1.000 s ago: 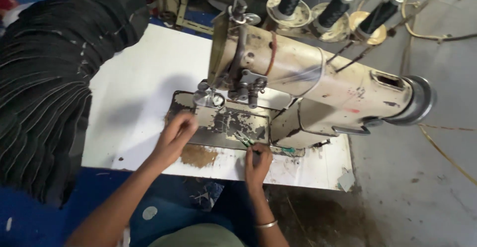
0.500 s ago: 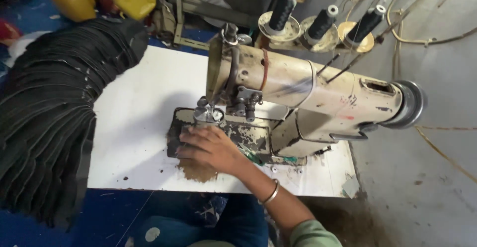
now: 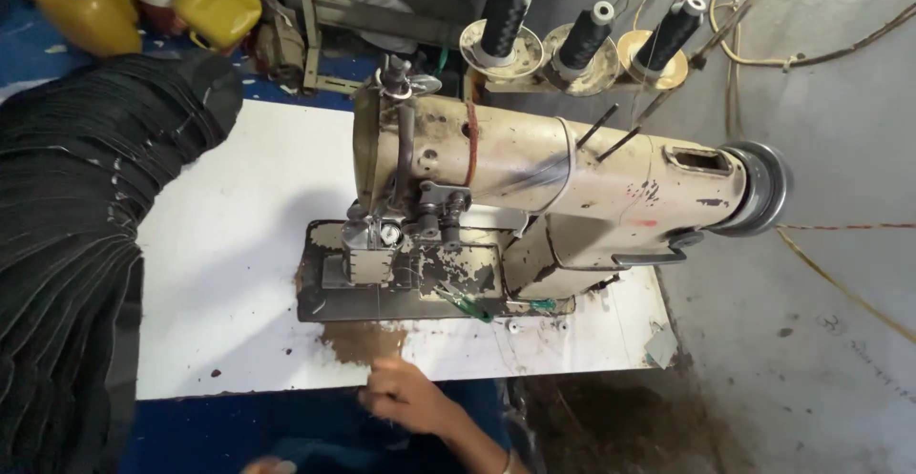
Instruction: The person threads a sewing machine by hand, guiding the thread through the tension discs and needle area. They use a pair of scissors to cut the thread and continue adjusting the thread path through the machine's guides.
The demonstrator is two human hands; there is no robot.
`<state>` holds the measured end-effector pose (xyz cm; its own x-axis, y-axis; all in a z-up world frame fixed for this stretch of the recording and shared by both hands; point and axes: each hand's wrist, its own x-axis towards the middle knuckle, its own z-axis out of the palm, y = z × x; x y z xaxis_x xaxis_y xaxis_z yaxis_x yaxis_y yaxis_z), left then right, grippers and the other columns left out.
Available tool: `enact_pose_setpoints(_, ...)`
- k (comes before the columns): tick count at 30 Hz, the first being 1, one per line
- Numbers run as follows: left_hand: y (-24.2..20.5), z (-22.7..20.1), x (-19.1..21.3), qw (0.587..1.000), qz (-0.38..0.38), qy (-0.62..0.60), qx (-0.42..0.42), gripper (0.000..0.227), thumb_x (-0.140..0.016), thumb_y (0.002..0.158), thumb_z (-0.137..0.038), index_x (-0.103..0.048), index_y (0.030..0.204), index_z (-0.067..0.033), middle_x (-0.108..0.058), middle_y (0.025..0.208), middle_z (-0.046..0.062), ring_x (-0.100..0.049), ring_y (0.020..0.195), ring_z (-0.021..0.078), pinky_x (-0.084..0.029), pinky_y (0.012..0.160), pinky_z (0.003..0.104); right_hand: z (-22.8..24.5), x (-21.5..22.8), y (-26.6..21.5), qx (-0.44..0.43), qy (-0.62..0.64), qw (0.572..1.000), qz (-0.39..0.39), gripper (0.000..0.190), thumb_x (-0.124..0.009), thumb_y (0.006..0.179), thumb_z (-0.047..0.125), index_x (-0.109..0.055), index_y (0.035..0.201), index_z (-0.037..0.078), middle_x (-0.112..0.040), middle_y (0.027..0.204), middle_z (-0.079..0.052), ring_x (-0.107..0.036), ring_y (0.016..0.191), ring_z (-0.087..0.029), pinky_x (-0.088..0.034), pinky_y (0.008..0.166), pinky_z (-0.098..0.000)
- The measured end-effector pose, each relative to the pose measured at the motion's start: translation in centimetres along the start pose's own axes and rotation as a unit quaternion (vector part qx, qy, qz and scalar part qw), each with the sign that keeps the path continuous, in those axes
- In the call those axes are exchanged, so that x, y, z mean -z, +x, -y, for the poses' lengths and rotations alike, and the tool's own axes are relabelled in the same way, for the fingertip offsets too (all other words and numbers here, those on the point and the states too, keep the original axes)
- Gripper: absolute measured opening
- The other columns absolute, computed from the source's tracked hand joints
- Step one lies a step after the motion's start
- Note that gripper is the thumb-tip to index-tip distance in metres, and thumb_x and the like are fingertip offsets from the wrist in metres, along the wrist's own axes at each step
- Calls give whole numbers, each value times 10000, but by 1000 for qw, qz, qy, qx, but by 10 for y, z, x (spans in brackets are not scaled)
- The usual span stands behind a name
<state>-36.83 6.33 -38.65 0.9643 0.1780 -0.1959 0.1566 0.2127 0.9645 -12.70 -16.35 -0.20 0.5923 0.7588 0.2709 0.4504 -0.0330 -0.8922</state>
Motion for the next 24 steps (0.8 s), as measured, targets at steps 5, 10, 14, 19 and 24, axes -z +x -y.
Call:
enact_pose_setpoints(5,105,-261,-144,994,-13,-102,27,374,-669,975,-198,-608,1268,27,-716,1155,159,-690,1069,180,-535,936,297,2,3,-34,-80,36,996,-3,406,-724,979,130,-431,714,37,-403,730,-74,-439,759,-244,-366,742,-387)
enact_pose_setpoints(10,140,-409,-200,994,74,-77,11,541,-562,1007,-324,-505,1513,-140,-501,853,-14,-481,773,65,-413,686,238,11,13,-24,-98,48,994,18,270,-712,945,125,-564,737,36,-463,750,-63,-483,778,-210,-399,734,-379)
enact_pose_setpoints(14,137,-392,-179,990,70,-108,58,385,-539,1016,-296,-625,1334,-97,-334,718,-53,-331,637,62,-272,578,230,18,-5,-18,-96,59,993,18,299,-735,941,132,-534,750,21,-444,765,-61,-478,772,-194,-387,704,-385)
enact_pose_setpoints(19,141,-371,-140,966,87,-240,-35,201,-582,1013,-157,-625,1138,-5,-366,764,-41,-348,676,90,-295,621,253,-14,-20,-18,15,325,945,-41,304,-627,1090,287,-639,877,71,-741,1036,-66,-656,1071,-249,-528,1036,-392)
enact_pose_setpoints(24,152,-397,-108,922,103,-297,-226,120,-587,1085,-177,-644,1044,-80,-584,1183,33,-535,1114,226,-407,1027,396,99,75,-7,-252,-61,959,-117,360,-690,918,327,-744,1171,78,-731,1181,-92,-677,1071,-265,-522,915,-374)
